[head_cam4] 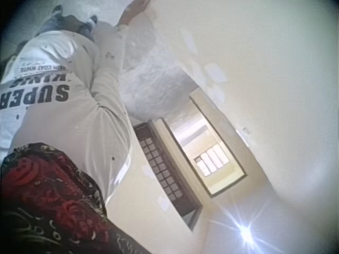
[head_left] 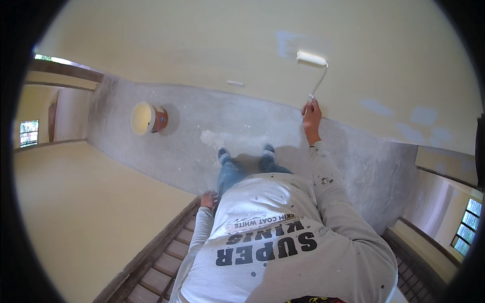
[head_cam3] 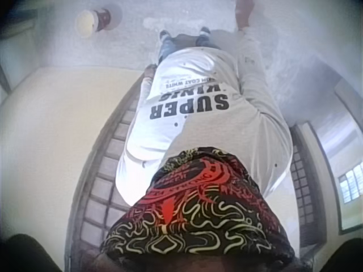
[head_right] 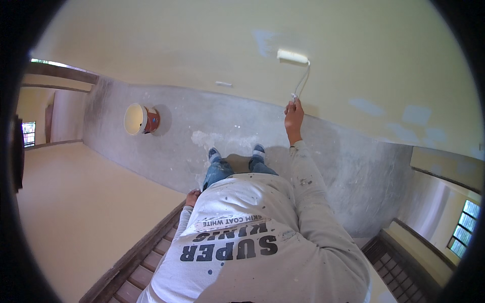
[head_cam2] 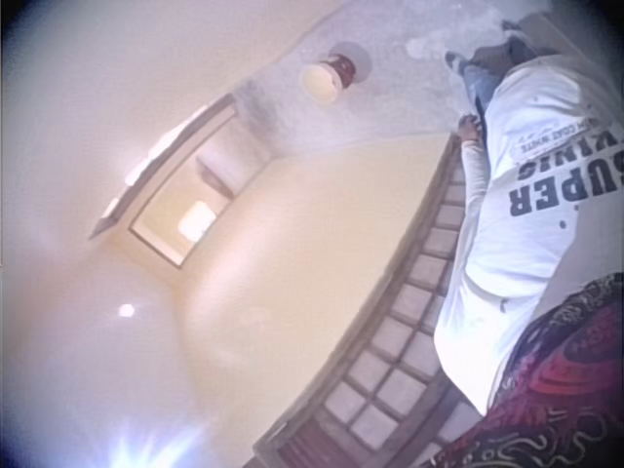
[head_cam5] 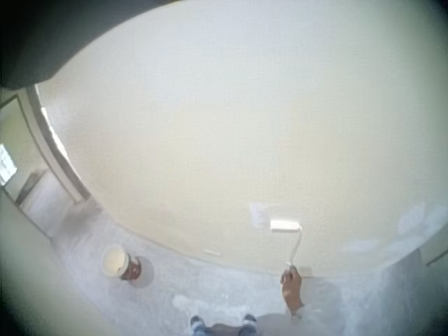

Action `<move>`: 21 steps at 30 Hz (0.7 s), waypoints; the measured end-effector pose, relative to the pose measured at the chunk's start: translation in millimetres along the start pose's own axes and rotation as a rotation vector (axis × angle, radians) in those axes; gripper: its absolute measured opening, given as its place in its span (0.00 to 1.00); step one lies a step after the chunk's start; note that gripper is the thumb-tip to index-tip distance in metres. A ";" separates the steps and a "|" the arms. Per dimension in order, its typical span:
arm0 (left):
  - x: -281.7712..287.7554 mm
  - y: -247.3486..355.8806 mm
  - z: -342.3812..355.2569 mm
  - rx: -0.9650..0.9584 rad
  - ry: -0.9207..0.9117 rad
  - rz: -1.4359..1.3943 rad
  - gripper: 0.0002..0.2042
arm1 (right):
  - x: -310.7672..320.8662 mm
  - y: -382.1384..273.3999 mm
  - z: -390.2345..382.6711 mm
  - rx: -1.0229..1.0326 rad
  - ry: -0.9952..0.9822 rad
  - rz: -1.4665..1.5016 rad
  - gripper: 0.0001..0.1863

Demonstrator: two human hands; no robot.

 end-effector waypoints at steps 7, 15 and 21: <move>9.2 -10.9 -13.3 -0.080 0.005 0.182 0.20 | 7.4 39.4 -19.0 -0.006 -0.009 0.015 0.18; 25.7 -66.2 26.7 -0.283 0.006 0.199 0.18 | -31.9 -69.9 0.1 0.188 -0.015 -0.110 0.19; 22.5 -52.1 23.9 -0.228 0.036 0.138 0.19 | -40.4 -57.1 0.7 0.168 -0.018 -0.046 0.18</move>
Point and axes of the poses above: each hand's wrist, its own z-axis towards the middle knuckle, its own x-axis out of the back of the hand, y = z × x, the point moved 3 cm from there along z, towards the middle knuckle, and after that the axes turned 13 degrees about x, right-handed, at the moved point
